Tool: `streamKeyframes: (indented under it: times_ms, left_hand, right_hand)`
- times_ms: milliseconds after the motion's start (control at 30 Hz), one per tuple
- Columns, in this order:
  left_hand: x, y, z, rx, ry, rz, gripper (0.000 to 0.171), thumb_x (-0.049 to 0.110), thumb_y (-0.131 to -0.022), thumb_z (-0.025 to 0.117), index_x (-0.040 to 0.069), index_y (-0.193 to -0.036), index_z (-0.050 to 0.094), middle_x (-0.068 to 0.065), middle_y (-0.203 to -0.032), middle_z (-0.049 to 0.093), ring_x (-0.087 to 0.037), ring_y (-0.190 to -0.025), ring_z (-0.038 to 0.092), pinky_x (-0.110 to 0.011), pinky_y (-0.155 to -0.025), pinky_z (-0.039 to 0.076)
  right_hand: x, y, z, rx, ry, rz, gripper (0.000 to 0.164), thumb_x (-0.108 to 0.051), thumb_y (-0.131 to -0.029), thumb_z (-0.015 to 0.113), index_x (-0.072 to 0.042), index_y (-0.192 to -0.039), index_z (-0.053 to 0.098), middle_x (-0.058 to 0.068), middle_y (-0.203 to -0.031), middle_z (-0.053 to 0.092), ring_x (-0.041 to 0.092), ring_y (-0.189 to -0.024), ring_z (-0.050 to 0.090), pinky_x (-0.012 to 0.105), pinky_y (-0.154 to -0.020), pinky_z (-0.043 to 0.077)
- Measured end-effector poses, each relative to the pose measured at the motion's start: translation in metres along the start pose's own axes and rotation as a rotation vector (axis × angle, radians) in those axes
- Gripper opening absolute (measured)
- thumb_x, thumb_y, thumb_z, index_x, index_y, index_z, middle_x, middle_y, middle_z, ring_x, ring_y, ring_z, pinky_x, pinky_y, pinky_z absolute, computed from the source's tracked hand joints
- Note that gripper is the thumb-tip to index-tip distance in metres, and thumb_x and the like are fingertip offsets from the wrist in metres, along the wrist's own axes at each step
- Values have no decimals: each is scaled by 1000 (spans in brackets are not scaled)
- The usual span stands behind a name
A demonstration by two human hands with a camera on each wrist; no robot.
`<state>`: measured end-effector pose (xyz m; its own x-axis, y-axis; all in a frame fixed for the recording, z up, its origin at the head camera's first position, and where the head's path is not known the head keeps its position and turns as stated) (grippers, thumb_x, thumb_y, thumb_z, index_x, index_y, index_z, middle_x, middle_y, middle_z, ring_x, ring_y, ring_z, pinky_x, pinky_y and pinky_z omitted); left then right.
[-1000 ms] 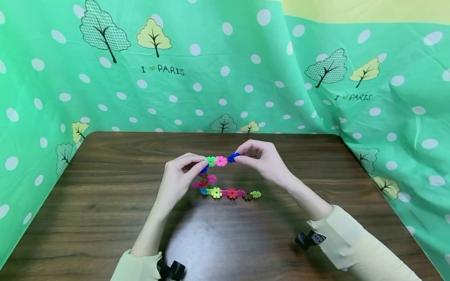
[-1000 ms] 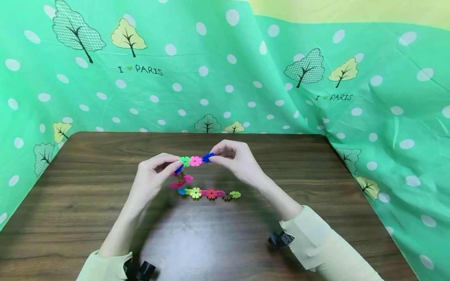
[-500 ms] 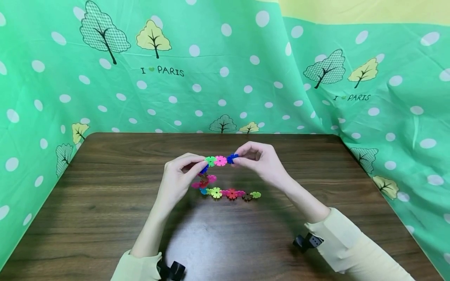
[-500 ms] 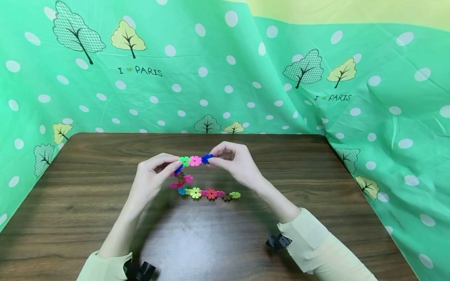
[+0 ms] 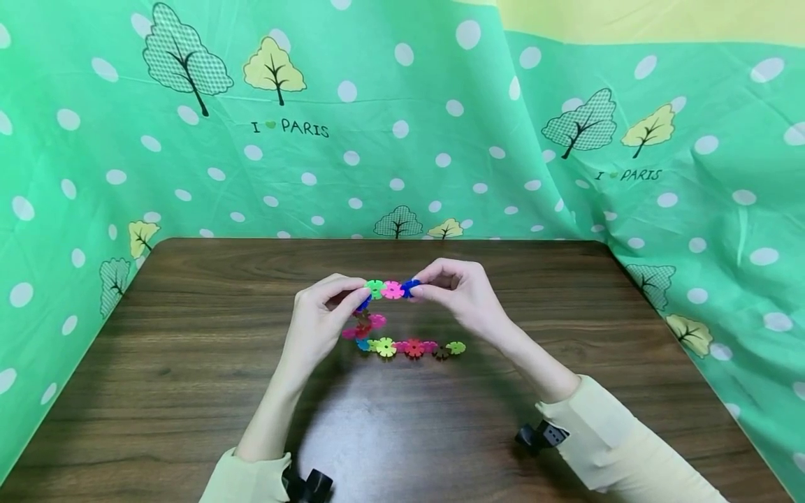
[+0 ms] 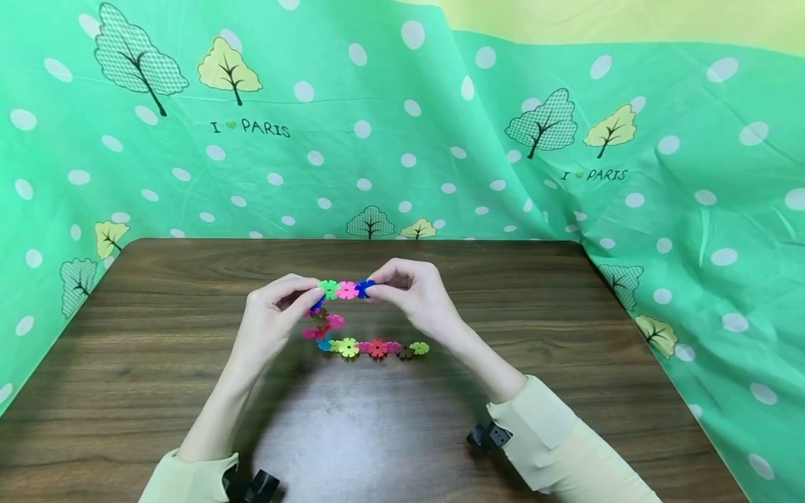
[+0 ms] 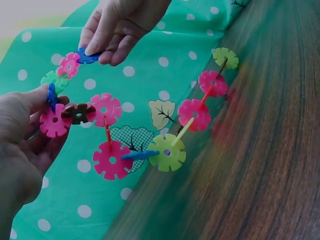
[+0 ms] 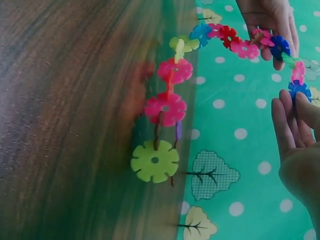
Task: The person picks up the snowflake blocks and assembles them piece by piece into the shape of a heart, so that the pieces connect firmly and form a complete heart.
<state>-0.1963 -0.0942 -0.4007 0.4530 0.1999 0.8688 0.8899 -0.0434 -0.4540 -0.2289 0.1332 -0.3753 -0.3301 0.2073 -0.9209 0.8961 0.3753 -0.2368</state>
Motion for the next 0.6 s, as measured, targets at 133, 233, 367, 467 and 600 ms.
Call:
streamKeyframes:
  times_ms: [133,233,367,467,600]
  left_hand:
    - [1,0,-1,8,1,16,10,10,-91,78,8,-101,81,-7,-91,75,-9,-77,63,-16,-71,53]
    - [1,0,-1,17,-2,19,11,10,-91,78,8,-101,81,-7,-90,76,-9,-76,63,-15,-70,53]
    - [1,1,0,32,-8,25,11,9,-90,79,8,-101,82,-7,-90,76,-9,-74,64,-15,-68,52]
    - [1,2,1,28,-13,21,12,11,-90,79,9,-102,82,-6,-89,76,-12,-72,63,-16,-65,52]
    - [1,3,1,18,-25,-6,12,13,-91,79,10,-102,82,-6,-88,75,-14,-71,62,-18,-63,51]
  right_hand:
    - [1,1,3,10,-5,-9,8,1,-89,77,3,-97,75,25,-92,77,14,-75,77,31,-72,63]
    - [1,1,4,33,-15,-14,9,1,-88,77,3,-96,75,25,-91,77,15,-75,78,30,-71,63]
    - [1,1,5,57,-4,-16,9,0,-88,79,1,-96,76,23,-90,78,15,-74,77,27,-67,61]
    - [2,1,6,68,14,-13,9,-1,-88,79,1,-96,76,23,-90,78,14,-74,77,26,-64,60]
    - [2,1,7,64,15,-8,8,0,-88,78,0,-95,76,22,-90,78,14,-74,77,30,-67,62]
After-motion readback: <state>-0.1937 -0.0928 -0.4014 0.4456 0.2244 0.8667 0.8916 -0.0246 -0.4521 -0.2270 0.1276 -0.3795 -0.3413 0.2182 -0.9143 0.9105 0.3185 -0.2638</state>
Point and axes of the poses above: each hand's wrist, its own y-axis away from the middle knuckle, its own z-axis out of the palm, x = y × z, the point moved 4 cm from there along -y, towards the middle knuckle
